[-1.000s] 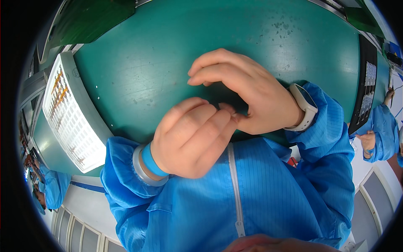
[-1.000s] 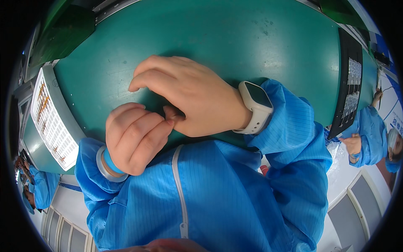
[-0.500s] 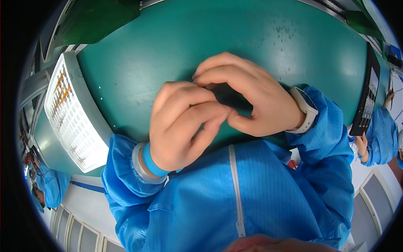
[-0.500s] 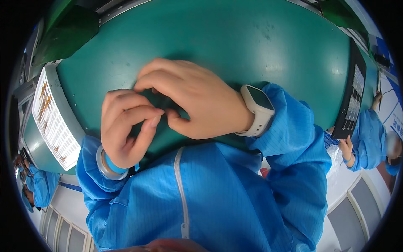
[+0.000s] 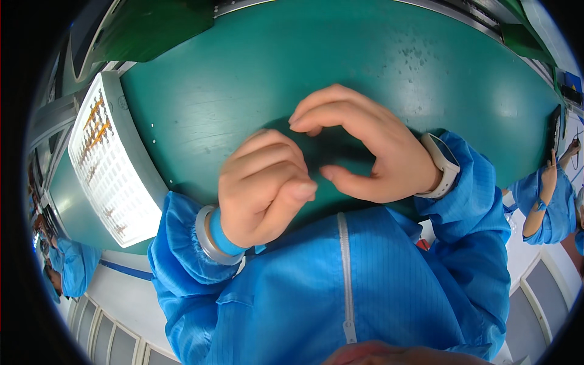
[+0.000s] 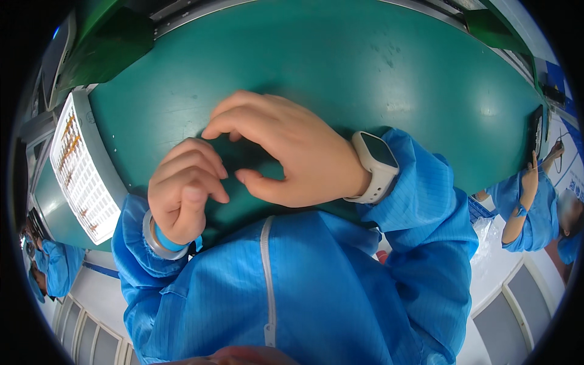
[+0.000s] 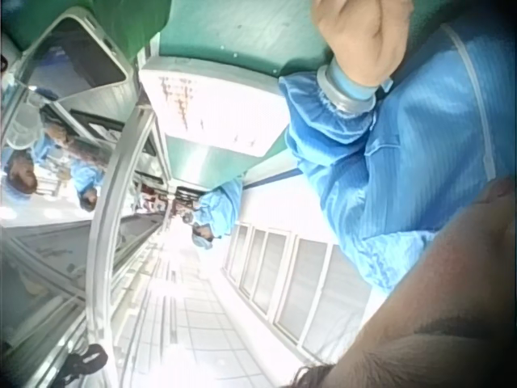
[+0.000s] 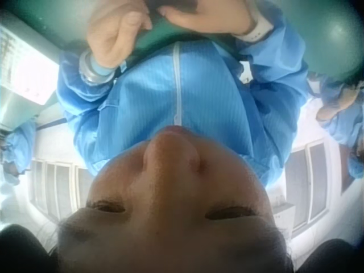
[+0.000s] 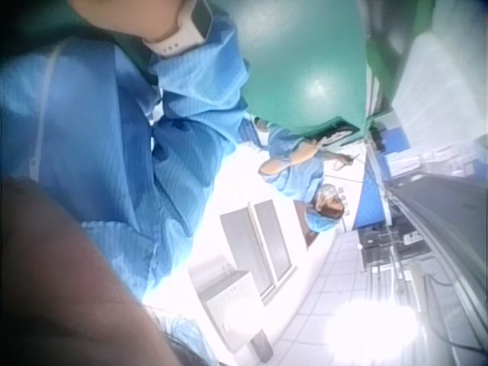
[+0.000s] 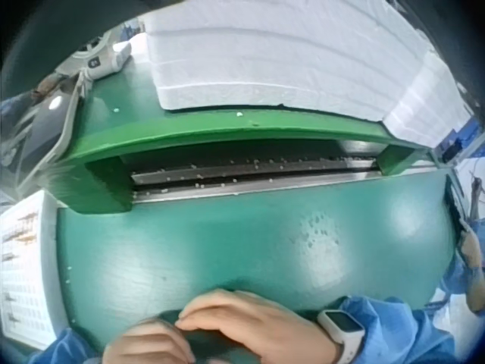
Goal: The person retrieves a tray of circuit boards, attaches ribbon cables from a storage tray onto the boards by hand, and passes the completed tray down the assembly line.
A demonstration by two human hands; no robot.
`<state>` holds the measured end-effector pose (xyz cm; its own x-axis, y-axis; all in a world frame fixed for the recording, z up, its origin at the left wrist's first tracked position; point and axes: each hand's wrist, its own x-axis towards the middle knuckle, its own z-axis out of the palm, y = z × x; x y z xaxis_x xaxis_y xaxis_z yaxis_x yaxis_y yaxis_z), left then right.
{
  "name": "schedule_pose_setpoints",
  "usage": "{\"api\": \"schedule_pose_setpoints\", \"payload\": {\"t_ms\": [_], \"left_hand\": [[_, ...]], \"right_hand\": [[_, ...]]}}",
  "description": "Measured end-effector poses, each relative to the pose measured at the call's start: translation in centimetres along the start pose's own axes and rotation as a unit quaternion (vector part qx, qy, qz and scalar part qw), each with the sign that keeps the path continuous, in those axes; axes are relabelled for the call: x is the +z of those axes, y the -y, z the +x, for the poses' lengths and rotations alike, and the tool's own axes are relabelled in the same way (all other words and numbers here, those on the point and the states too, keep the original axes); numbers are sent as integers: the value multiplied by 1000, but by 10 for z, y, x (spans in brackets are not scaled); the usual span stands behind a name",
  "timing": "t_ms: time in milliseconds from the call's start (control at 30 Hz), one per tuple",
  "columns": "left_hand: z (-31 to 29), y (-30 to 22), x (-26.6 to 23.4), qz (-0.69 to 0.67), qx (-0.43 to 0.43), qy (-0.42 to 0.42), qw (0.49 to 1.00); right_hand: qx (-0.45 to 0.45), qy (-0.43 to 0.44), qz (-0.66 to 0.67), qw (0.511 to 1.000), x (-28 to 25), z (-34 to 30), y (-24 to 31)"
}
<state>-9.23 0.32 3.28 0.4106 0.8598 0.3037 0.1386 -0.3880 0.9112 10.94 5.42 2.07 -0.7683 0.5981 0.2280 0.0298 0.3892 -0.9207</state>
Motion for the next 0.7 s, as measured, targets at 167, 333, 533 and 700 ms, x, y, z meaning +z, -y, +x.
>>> {"api": "schedule_pose_setpoints", "payload": {"t_ms": [167,333,533,700], "left_hand": [[4,-1,8,28,-17,-19,999],[3,-1,9,28,-20,-16,999],[3,-1,10,33,-24,-11,999],[3,0,10,38,-20,-9,999]], "right_hand": [[-11,-49,70,996,-1,-1,-1],[3,3,77,997,-7,-2,0],[1,5,65,998,-7,-1,1],[-2,5,55,998,-7,0,2]]}}
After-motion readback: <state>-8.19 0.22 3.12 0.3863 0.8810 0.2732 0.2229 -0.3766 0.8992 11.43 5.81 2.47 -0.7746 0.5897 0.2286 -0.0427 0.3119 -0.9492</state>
